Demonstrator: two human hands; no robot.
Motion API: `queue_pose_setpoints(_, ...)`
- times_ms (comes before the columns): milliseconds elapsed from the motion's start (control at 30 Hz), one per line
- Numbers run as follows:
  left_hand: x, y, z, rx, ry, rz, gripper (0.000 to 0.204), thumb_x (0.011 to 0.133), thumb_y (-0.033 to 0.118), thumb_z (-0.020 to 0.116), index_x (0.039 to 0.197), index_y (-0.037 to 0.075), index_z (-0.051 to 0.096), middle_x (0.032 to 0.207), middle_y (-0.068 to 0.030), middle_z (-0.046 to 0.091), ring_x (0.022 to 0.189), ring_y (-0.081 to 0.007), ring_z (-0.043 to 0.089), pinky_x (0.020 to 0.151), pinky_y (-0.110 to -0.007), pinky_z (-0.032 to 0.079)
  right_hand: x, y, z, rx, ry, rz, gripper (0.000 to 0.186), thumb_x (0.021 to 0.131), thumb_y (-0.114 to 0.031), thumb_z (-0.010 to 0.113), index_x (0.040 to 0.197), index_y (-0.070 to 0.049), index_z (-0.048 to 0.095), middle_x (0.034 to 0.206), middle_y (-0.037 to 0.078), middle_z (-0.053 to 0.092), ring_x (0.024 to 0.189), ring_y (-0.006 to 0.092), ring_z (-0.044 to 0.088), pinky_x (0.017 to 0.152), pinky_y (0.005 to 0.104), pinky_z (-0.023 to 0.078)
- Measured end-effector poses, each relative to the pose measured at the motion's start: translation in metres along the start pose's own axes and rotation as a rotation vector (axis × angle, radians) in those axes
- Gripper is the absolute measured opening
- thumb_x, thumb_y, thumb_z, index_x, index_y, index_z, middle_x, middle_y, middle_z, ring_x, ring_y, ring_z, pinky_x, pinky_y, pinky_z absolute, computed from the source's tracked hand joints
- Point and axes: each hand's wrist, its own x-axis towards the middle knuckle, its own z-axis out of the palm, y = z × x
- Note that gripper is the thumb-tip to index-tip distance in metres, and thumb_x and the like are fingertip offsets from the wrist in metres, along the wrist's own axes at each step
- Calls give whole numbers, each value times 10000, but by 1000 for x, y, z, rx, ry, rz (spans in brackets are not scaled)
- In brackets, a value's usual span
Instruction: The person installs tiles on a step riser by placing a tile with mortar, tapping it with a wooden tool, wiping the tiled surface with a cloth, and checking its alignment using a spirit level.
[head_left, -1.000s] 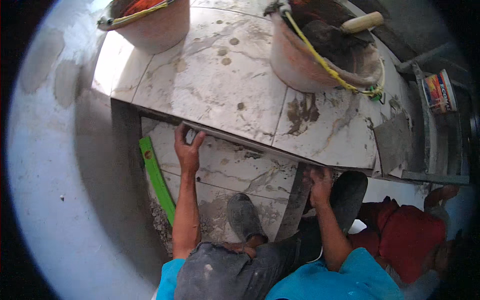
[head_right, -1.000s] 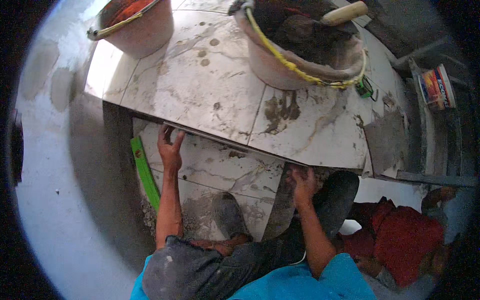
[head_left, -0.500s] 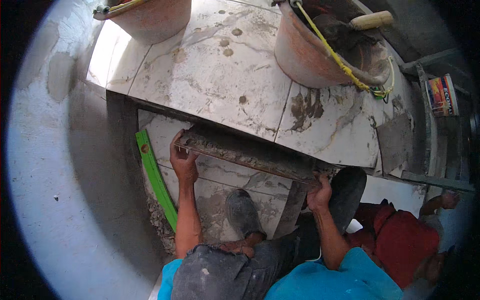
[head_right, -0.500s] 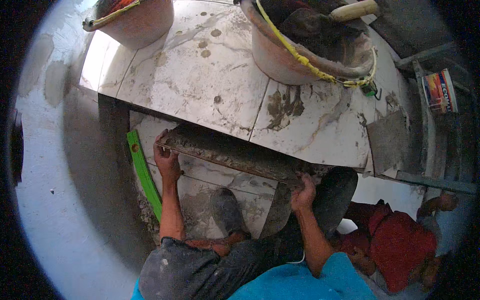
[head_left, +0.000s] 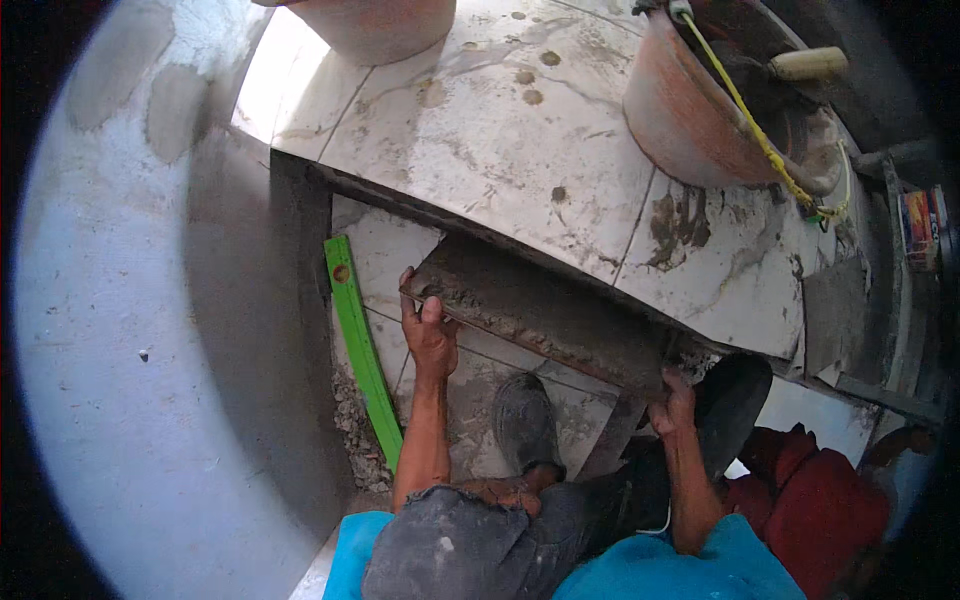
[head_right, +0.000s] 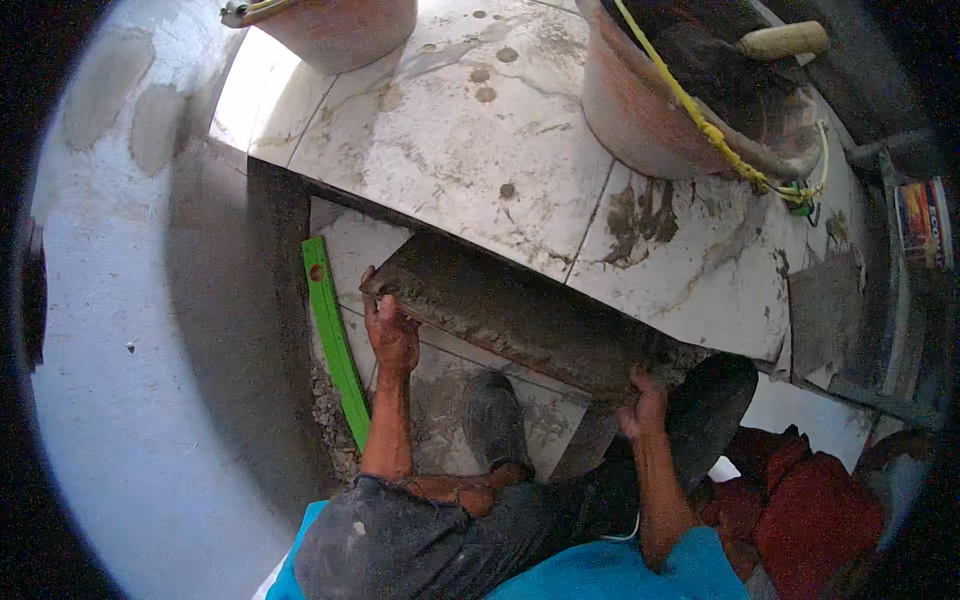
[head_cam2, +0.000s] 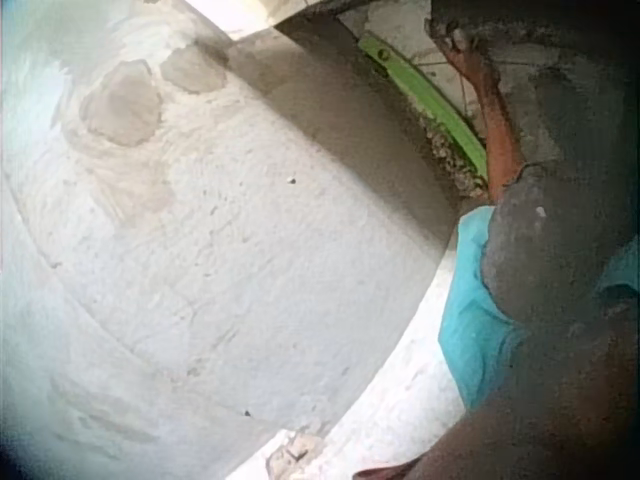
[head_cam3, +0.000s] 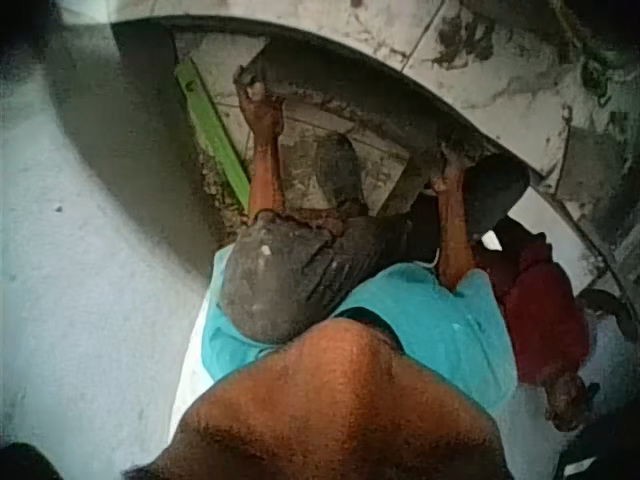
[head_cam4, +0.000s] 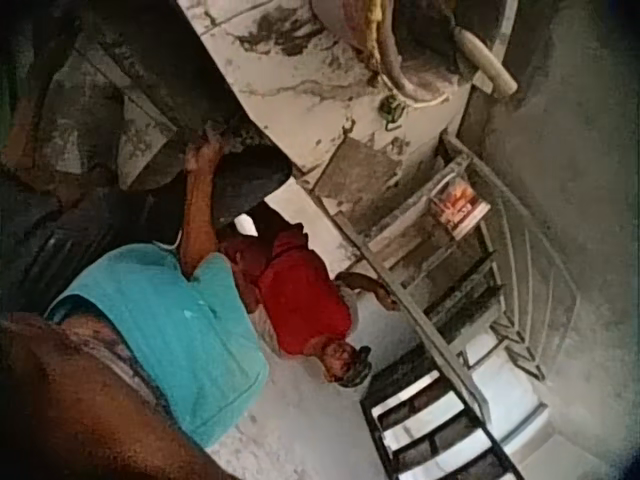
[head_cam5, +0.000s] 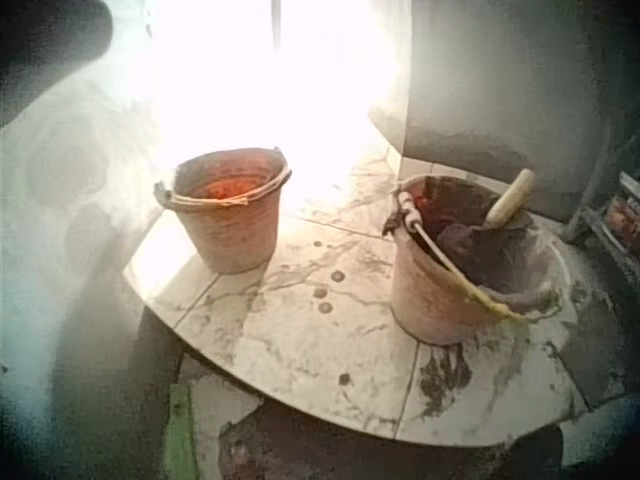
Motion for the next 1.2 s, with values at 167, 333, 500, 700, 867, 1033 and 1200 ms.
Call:
queue_pose_setpoints(167, -2, 39, -27, 34, -24, 144, 712, 871, 276, 646, 1437, 113, 245, 1292, -109, 452, 1131, -249, 512, 935, -373, 455, -14, 13, 43, -47, -13, 107, 248, 874, -119, 547, 1075, 24, 578, 1057, 137, 616, 917, 280, 618, 834, 396, 523)
queue_pose_setpoints(333, 35, 95, -53, 131, 30, 281, 655, 902, 328, 617, 1418, 104, 280, 1251, -112, 495, 1133, -241, 514, 937, -392, 449, -13, 45, 112, -8, -129, 203, 280, 892, -130, 527, 1100, 55, 560, 1084, 156, 618, 1059, 275, 570, 966, 408, 434)
queue_pose_setpoints(500, 77, 117, -64, 185, -1, 262, 618, 928, 354, 582, 1410, 97, 293, 1229, -113, 511, 1097, -247, 539, 910, -398, 472, 2, 60, 155, 79, -158, 145, 218, 875, -67, 537, 1050, 64, 552, 1029, 159, 606, 975, 297, 600, 868, 408, 499)
queue_pose_setpoints(700, 107, 119, -57, 314, 91, 225, 598, 906, 391, 608, 1369, 88, 383, 1171, -96, 552, 989, -232, 597, 753, -388, 552, 23, 63, 163, 110, 18, 234, 224, 911, -63, 486, 1071, 84, 538, 1070, 163, 618, 991, 254, 612, 902, 348, 494)
queue_pose_setpoints(867, 120, 115, -41, 400, 200, 122, 673, 863, 440, 648, 1358, 61, 397, 1175, -122, 559, 1012, -252, 607, 725, -384, 578, 46, 54, 164, 144, -17, 222, 211, 919, -48, 461, 1056, 103, 515, 1074, 201, 589, 989, 294, 612, 866, 367, 544)
queue_pose_setpoints(1033, 132, 116, -23, 469, 183, 129, 825, 842, 488, 651, 1423, 22, 296, 1272, -185, 507, 1069, -292, 588, 756, -402, 575, 58, 36, 174, 275, 19, 229, 223, 926, -21, 424, 1078, 133, 479, 1114, 258, 545, 1052, 354, 579, 868, 401, 576)
queue_pose_setpoints(1200, 136, 110, -15, 549, 82, 20, 849, 864, 523, 598, 1462, 45, 229, 1383, -178, 432, 1205, -362, 483, 926, -520, 453, 66, 18, 185, 537, 28, 336, 250, 923, 8, 460, 1114, 169, 480, 1175, 295, 508, 1068, 391, 560, 861, 348, 584)
